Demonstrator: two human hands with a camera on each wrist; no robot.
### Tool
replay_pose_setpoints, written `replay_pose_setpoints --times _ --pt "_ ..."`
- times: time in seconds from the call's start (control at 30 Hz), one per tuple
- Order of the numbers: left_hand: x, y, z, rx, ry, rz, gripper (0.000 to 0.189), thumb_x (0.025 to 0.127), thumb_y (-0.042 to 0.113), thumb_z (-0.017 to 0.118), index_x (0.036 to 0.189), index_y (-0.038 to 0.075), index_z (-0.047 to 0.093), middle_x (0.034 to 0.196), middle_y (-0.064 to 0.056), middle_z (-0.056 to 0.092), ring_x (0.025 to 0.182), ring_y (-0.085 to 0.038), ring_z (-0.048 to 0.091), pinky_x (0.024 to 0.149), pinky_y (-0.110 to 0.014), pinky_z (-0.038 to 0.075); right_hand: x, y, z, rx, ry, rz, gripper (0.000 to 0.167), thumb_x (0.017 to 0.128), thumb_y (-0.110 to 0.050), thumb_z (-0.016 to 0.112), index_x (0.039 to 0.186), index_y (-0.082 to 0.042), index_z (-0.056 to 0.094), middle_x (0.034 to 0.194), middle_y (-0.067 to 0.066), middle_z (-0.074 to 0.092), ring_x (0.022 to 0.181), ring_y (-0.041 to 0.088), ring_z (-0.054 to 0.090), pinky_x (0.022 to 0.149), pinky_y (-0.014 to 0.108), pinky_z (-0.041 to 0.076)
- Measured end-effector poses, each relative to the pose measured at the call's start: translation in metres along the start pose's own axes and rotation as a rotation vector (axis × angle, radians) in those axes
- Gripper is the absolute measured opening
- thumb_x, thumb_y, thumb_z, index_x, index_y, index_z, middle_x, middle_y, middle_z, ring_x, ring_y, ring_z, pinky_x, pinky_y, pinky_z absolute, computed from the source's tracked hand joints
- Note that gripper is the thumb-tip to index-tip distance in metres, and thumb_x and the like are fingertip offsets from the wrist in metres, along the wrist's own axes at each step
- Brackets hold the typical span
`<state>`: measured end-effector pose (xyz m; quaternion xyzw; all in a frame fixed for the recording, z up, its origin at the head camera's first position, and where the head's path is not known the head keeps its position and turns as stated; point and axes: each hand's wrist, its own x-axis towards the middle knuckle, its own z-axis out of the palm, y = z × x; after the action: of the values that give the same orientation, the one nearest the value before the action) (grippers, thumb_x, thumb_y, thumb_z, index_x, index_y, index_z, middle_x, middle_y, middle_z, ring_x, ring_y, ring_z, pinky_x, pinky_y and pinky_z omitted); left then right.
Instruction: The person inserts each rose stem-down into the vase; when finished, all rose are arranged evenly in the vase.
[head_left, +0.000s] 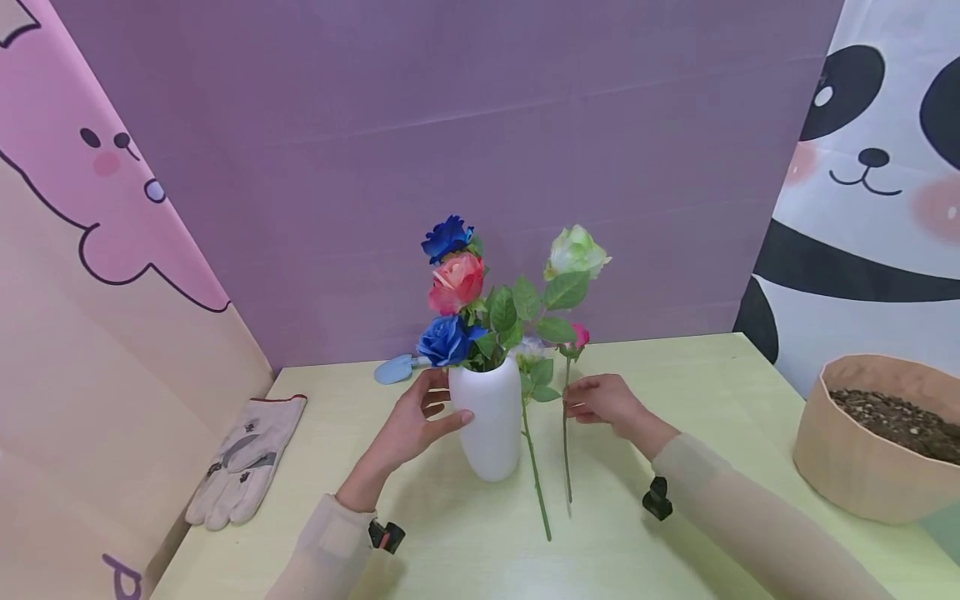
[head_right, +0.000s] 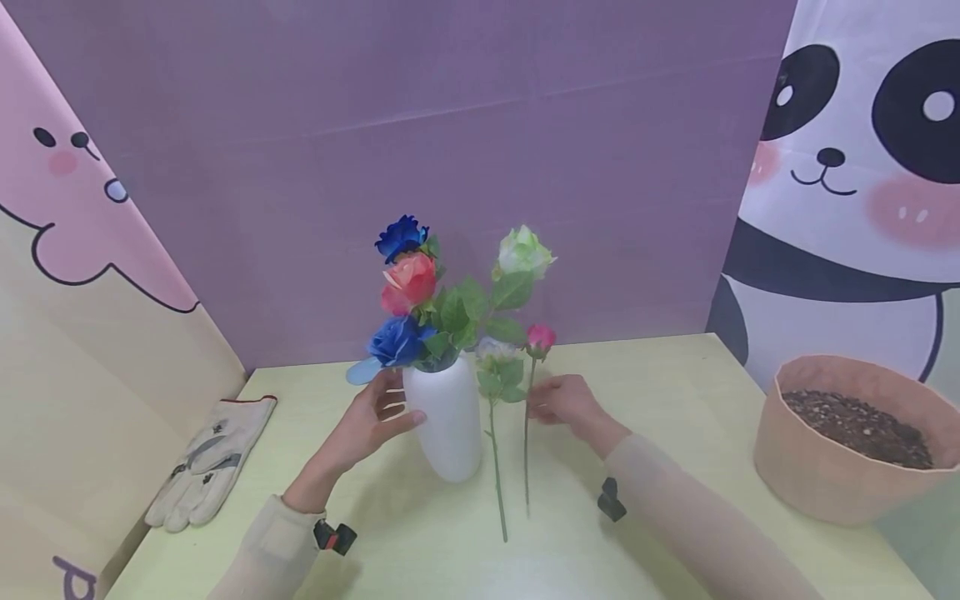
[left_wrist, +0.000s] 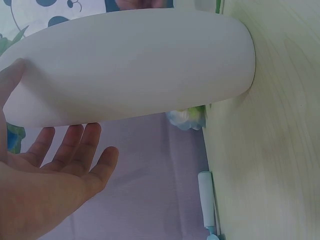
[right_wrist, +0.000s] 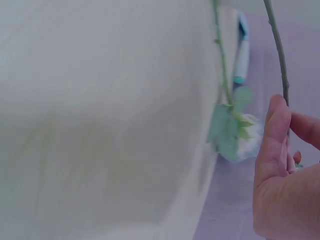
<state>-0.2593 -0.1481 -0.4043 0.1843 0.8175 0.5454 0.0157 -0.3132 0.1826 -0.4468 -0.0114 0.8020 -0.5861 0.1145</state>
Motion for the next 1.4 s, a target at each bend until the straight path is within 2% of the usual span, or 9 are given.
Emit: replay_pose_setpoints --times 0.13,0.37,0.47,0.77,0.93,1.13,1.4 --pt "0.0 0.001 0.0 0.001 0.003 -0.005 0.07 0.084 0.036 0.081 0.14 0.014 0.045 0.138 -0.007 0.055 0.127 -0.03 0.056 0.114 -0.057 0.04 -0.003 -0.008 -0.006 0.044 0.021 -0.021 0.041 0.099 -0.014 0.061 0.132 0.01 0.055 0.116 0.019 0.072 0.086 0.01 0.073 0.079 0.027 0.062" --pt "0.0 0.001 0.0 0.005 0.0 0.0 0.069 0.084 0.036 0.081 0.139 0.014 0.046 0.137 -0.007 0.056 0.126 -0.029 0.057 0.114 -0.056 0.042 -0.015 -0.021 -0.013 0.154 0.048 -0.06 0.034 0.099 -0.009 0.06 0.127 0.009 0.055 0.099 -0.001 0.073 0.083 0.007 0.072 0.078 0.025 0.061" --pt "0.0 0.001 0.0 0.006 0.002 0.001 0.069 0.084 0.036 0.081 0.139 0.014 0.046 0.137 -0.007 0.056 0.126 -0.029 0.056 0.113 -0.055 0.042 -0.021 -0.027 -0.014 0.189 0.062 -0.083 0.032 0.099 -0.009 0.059 0.125 0.008 0.054 0.097 -0.004 0.072 0.082 0.006 0.072 0.077 0.024 0.061" --pt "0.0 0.001 0.001 0.005 0.005 -0.001 0.068 0.084 0.035 0.081 0.139 0.014 0.045 0.138 -0.007 0.055 0.127 -0.03 0.055 0.114 -0.056 0.042 -0.044 -0.046 -0.02 0.273 0.075 -0.125 0.024 0.101 -0.013 0.055 0.119 0.002 0.052 0.093 -0.007 0.071 0.083 0.005 0.072 0.078 0.022 0.061" --pt "-0.001 0.0 0.001 0.002 0.002 0.003 0.069 0.085 0.036 0.08 0.14 0.014 0.045 0.138 -0.007 0.055 0.126 -0.029 0.056 0.113 -0.056 0.042 -0.057 -0.056 -0.022 0.378 0.079 -0.152 0.02 0.1 -0.013 0.06 0.114 -0.002 0.052 0.087 -0.009 0.073 0.082 0.005 0.073 0.08 0.022 0.061" --pt "-0.001 0.0 0.001 0.0 0.003 0.006 0.069 0.085 0.036 0.08 0.14 0.014 0.045 0.138 -0.007 0.055 0.126 -0.029 0.056 0.113 -0.058 0.041 -0.07 -0.065 -0.025 0.478 0.088 -0.191 0.016 0.098 -0.013 0.064 0.106 -0.007 0.052 0.089 -0.009 0.075 0.082 0.006 0.073 0.08 0.021 0.06" --pt "-0.001 0.001 0.001 0.0 0.006 0.002 0.069 0.084 0.036 0.081 0.139 0.014 0.046 0.137 -0.007 0.056 0.126 -0.03 0.057 0.113 -0.057 0.041 -0.084 -0.075 -0.026 0.611 0.098 -0.228 0.007 0.097 -0.01 0.065 0.097 -0.012 0.058 0.088 -0.006 0.075 0.081 0.009 0.075 0.079 0.023 0.061"
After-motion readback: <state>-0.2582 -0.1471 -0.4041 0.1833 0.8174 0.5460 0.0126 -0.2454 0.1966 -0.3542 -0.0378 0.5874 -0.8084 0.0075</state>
